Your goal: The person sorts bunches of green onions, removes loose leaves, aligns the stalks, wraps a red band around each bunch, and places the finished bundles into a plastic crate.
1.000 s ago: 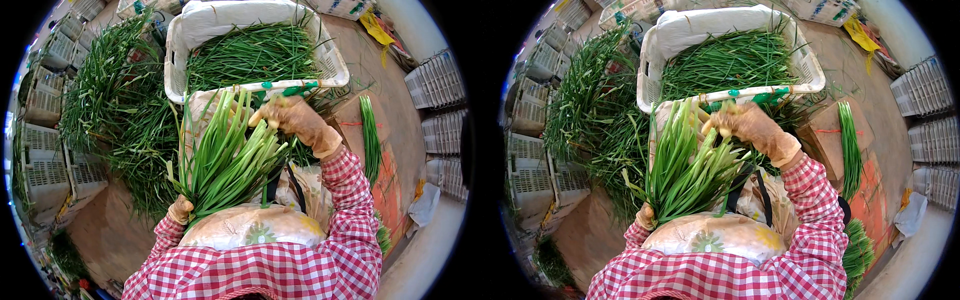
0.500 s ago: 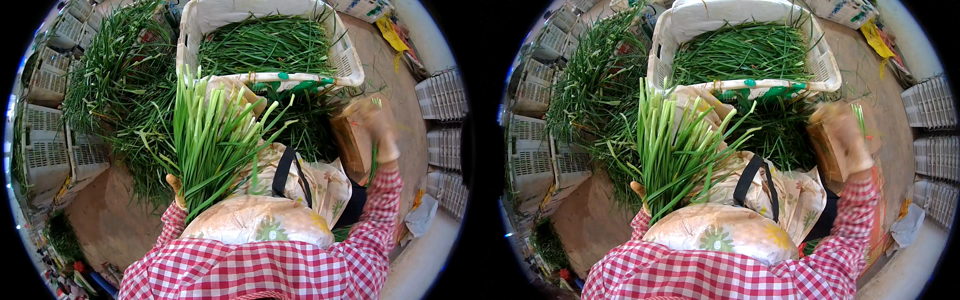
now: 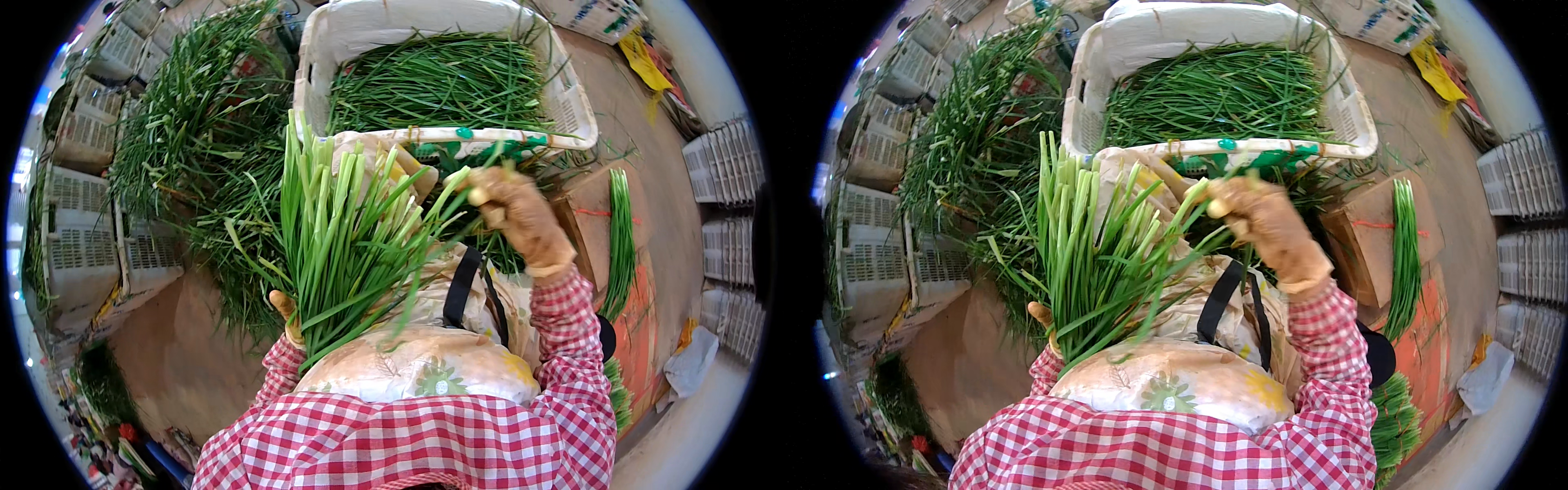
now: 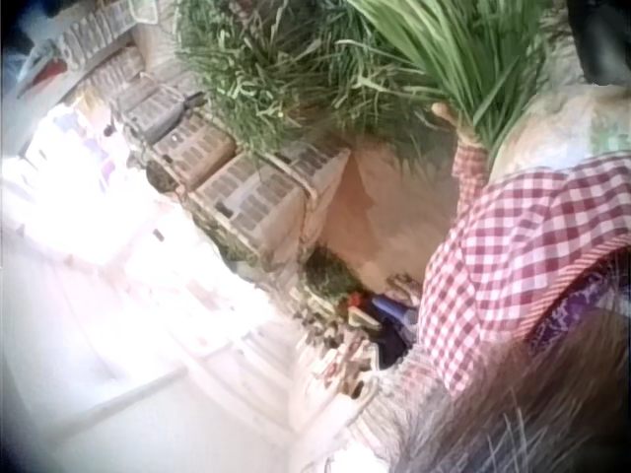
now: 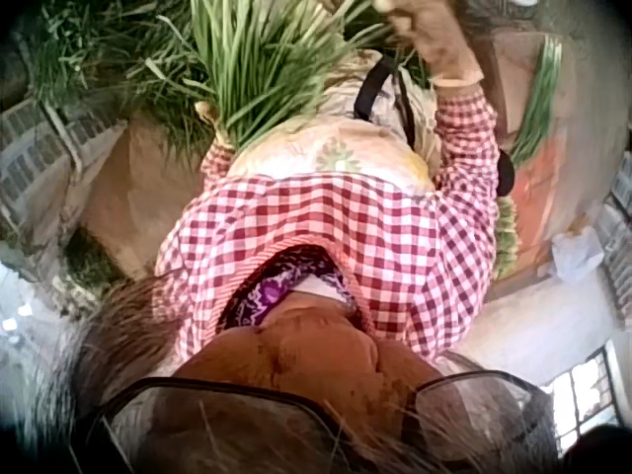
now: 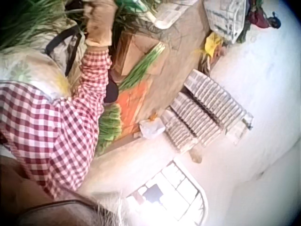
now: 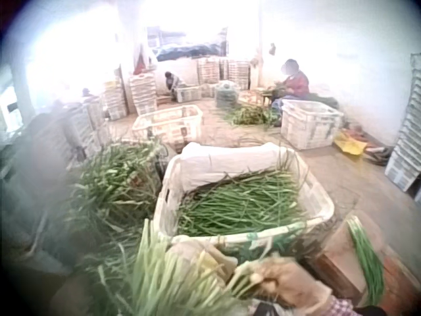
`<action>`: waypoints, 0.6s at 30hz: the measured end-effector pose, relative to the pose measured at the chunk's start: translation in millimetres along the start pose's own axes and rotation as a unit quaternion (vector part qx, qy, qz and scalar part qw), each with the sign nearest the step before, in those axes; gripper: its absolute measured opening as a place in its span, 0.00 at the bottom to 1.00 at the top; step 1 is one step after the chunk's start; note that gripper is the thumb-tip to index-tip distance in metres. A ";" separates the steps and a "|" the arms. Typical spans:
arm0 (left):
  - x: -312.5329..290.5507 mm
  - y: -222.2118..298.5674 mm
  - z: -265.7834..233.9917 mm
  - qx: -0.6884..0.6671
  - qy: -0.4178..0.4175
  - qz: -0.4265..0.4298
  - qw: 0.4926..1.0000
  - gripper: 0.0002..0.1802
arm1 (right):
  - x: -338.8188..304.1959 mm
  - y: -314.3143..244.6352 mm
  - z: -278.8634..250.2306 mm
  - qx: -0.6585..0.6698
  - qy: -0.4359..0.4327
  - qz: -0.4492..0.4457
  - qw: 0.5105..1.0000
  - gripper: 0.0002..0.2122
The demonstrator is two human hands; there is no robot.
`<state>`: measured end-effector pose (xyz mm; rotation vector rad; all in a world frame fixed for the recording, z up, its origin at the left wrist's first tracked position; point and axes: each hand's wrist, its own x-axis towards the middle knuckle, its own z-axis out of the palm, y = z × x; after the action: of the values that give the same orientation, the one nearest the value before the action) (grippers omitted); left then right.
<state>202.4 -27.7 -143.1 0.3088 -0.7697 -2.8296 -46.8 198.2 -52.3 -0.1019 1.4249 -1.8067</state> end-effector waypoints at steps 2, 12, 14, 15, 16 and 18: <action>-7.6 6.0 -30.6 -0.028 -0.007 0.012 1.000 0.57 | -11.9 -24.3 -9.5 0.089 0.017 -0.101 0.991 0.09; 11.1 3.8 3.2 -0.022 -0.018 0.057 0.998 0.56 | -33.6 -35.3 -37.5 -0.665 0.098 -0.255 0.694 0.34; 7.4 7.3 0.0 -0.032 -0.027 0.036 0.999 0.57 | -31.3 -4.0 8.5 -0.723 -0.041 -0.250 0.643 0.35; 4.2 9.4 -6.7 -0.050 -0.026 0.012 0.998 0.57 | -24.7 24.8 22.3 -0.700 -0.087 -0.270 0.655 0.32; 2.5 10.2 -12.6 -0.070 -0.027 -0.009 0.997 0.58 | -19.3 52.9 35.4 -0.676 -0.134 -0.286 0.666 0.29; -3.3 5.8 -19.3 -0.087 0.000 -0.035 0.996 0.59 | -9.2 81.8 34.2 -0.695 -0.200 -0.222 0.654 0.22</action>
<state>211.1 -41.1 -155.8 0.3132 -0.5169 -2.9376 21.0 175.0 -105.3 -1.6228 2.1812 -0.4424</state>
